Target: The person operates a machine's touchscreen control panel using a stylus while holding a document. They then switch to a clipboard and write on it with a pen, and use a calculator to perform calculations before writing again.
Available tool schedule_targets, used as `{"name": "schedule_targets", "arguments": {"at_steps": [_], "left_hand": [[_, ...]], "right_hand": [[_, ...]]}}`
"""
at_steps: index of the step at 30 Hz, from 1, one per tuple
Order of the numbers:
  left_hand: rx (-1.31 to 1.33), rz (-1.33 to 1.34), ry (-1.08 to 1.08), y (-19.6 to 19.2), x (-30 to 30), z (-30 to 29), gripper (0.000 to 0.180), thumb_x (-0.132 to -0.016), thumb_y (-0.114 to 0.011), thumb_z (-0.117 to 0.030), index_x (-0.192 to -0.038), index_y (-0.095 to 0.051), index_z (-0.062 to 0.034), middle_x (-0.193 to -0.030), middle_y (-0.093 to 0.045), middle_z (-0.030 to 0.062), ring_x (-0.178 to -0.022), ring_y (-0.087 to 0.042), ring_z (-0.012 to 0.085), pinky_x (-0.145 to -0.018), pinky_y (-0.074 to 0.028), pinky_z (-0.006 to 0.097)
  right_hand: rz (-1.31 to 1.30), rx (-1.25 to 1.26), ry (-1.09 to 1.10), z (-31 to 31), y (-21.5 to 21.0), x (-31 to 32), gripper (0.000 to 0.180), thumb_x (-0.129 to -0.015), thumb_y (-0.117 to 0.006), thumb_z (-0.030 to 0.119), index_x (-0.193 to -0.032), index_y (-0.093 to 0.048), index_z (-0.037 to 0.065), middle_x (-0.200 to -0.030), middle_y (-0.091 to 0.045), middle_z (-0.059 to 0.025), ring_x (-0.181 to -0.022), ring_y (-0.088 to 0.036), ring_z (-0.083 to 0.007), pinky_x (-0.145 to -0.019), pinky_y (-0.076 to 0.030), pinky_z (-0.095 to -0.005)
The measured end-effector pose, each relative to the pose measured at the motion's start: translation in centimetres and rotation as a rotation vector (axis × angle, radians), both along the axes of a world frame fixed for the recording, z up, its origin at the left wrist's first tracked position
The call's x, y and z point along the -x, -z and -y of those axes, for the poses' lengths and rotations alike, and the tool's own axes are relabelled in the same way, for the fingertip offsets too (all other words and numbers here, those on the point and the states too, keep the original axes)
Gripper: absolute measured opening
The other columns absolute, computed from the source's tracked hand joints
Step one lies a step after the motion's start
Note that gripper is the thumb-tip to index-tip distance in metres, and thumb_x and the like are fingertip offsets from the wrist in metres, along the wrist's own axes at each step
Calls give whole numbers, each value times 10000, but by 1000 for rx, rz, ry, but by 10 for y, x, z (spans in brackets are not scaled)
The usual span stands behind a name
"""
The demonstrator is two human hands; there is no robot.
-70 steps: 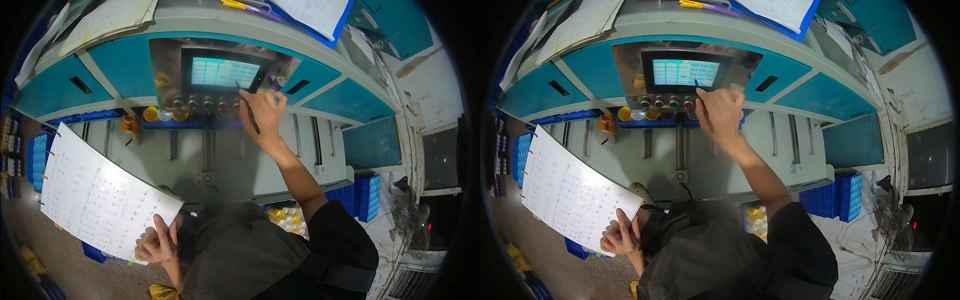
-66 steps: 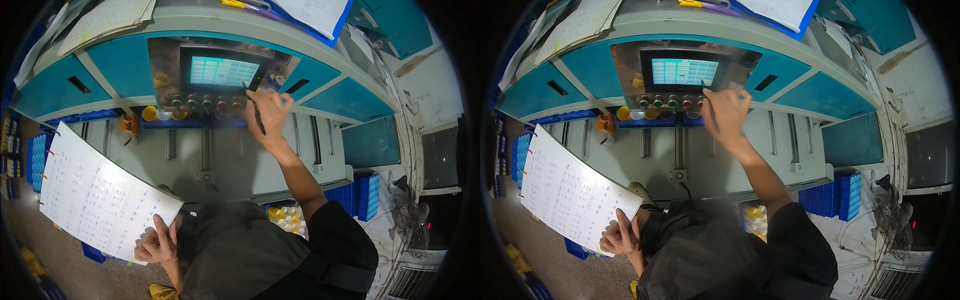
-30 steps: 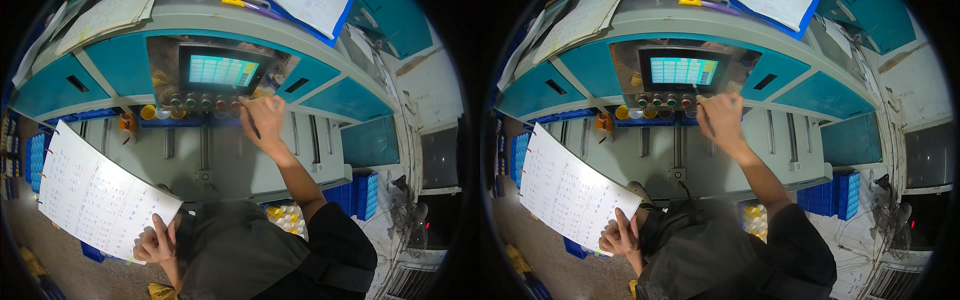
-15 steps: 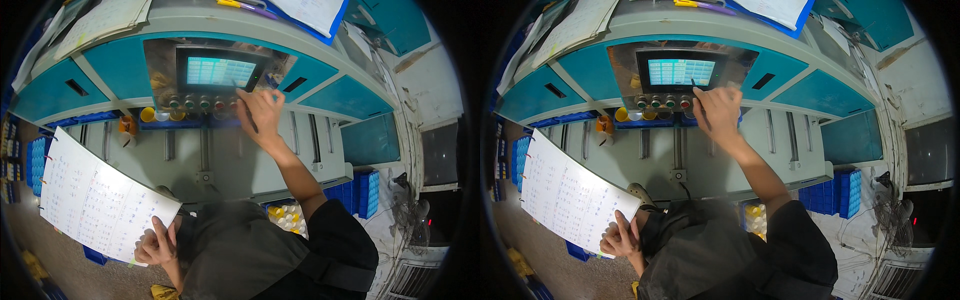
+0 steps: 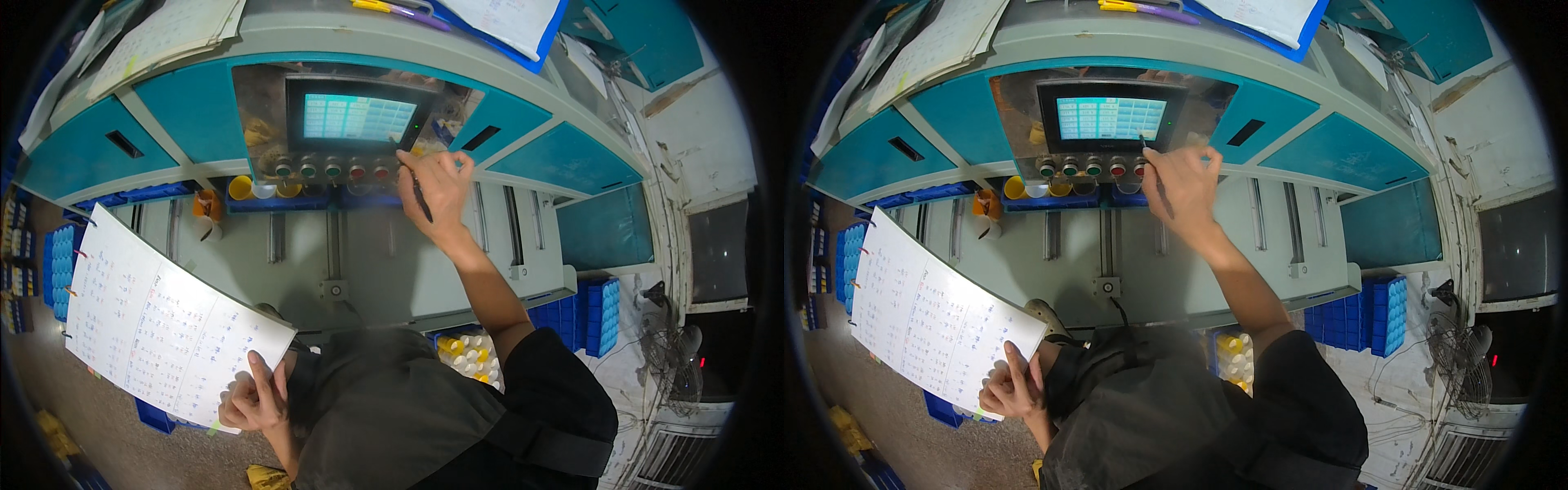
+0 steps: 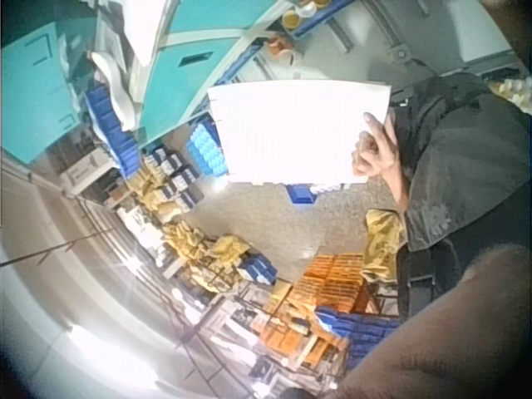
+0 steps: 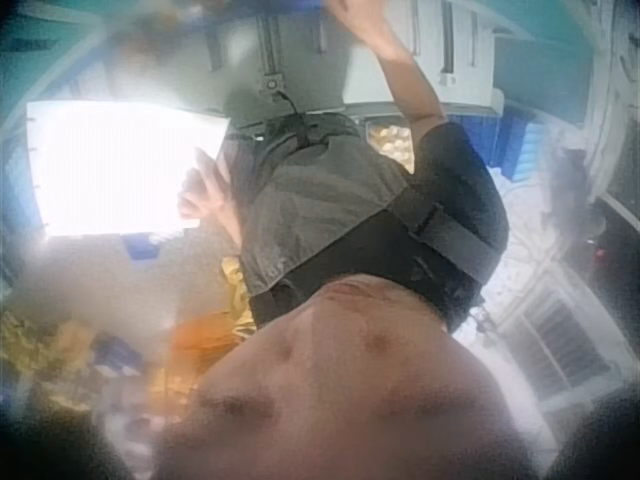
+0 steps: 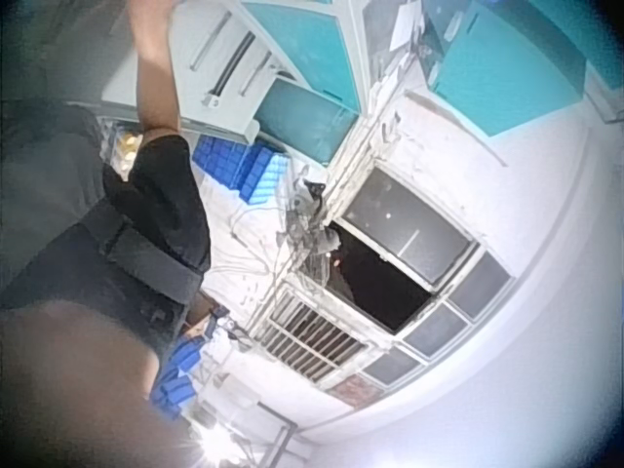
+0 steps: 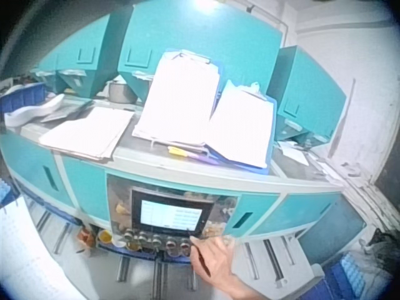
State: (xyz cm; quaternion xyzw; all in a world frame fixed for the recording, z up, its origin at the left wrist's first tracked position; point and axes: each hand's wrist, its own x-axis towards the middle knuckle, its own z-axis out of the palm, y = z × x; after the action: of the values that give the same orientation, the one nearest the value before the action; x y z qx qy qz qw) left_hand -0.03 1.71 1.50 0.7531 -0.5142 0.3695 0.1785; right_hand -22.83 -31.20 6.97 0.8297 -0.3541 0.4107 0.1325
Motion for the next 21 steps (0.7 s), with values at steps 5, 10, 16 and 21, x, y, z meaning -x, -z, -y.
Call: {"name": "schedule_targets", "arguments": {"at_steps": [5, 10, 16, 21], "left_hand": [[-3, 1, -2, 0, 0, 0, 502, -858, -781, -555, -1237, -790, -226, -762, -467, -30, -786, -441, 189, -808, -380, 382], [-4, -4, -4, 0, 1, 1, 508, -851, -791, -548, -1238, -790, -220, -752, -467, -31, -782, -437, 187, -807, -372, 375], [8, -9, 1, 1, 1, 1, 506, -840, -803, -539, -1231, -793, -218, -744, -469, -29, -787, -438, 190, -811, -371, 374], [4, -17, 0, 1, 1, -1, 503, -834, -805, -540, -1223, -797, -220, -762, -476, -24, -795, -440, 196, -822, -380, 385]], "right_hand": [[24, 15, -6, 3, -6, -6, 294, -813, -743, 32, -1101, -709, 76, -849, -688, -20, -845, -616, -200, -905, -327, -448], [31, 68, 13, 9, -5, -4, 274, -812, -735, 30, -1081, -711, 71, -843, -683, -29, -846, -616, -208, -911, -325, -457], [-13, -27, 21, -2, 9, 4, 280, -810, -734, 31, -1088, -720, 63, -839, -688, -34, -841, -610, -214, -928, -321, -452], [13, -4, 6, -4, 4, 1, 279, -815, -734, 30, -1091, -726, 71, -830, -678, -26, -840, -608, -203, -930, -319, -453]]}}
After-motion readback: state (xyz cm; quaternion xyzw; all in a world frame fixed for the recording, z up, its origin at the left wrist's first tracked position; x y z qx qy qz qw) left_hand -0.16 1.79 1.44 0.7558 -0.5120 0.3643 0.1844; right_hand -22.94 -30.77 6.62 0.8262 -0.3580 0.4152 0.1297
